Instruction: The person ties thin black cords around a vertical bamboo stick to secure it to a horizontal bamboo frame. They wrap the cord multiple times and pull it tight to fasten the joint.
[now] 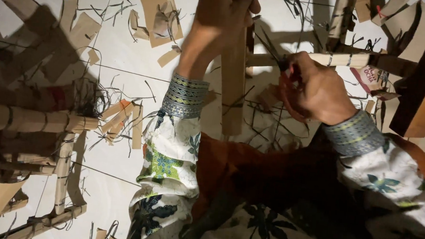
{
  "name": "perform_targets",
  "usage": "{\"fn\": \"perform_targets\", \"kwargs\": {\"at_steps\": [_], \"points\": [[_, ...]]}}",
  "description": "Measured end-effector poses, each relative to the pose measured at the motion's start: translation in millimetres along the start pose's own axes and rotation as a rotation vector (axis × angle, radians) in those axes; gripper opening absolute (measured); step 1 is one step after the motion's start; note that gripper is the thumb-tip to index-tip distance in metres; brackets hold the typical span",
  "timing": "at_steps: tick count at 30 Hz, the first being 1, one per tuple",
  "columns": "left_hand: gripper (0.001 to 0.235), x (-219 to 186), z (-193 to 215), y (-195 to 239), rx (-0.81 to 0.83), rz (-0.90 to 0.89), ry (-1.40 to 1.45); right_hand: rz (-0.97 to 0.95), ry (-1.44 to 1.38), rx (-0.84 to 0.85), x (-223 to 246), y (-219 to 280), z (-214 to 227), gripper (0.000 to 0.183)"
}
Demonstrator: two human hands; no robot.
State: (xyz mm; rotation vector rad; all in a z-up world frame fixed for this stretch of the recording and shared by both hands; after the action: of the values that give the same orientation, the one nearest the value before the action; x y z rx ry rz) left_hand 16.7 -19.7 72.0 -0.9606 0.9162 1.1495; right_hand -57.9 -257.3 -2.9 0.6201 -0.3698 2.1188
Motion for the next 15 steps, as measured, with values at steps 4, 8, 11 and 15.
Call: {"fn": "perform_targets", "kwargs": {"at_steps": [4,8,11,15], "points": [[0.020,-0.9,0.6,-5.7,0.007,-0.093,-0.105,0.280,0.237,-0.285,4.5,-10.0,-5.4,0.041],[0.020,-6.9,2.2,-4.3,-0.016,-0.099,-0.246,0.427,0.390,-0.446,10.7,-21.3,-3.9,0.034],[0.011,-13.6,-5.0,-2.2,0.031,-0.057,0.001,0.432,0.261,-0.415,19.1,-29.5,1.8,0.028],[0.016,-19.7,-5.3,0.3,0.050,-0.102,-0.134,0.397,0.301,-0.458,30.4,-38.1,6.3,0.029]]}}
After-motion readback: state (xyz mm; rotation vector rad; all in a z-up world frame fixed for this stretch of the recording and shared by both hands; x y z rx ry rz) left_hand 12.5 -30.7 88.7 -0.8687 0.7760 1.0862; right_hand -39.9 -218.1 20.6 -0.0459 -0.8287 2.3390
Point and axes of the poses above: each hand's wrist, its own y-axis away from the middle knuckle, its own z-axis out of the back of the hand, x = y × z, the point moved 1 cm from there along -y, towards the middle knuckle, and after that the axes turned 14 degrees about z, right-handed, at the moved point
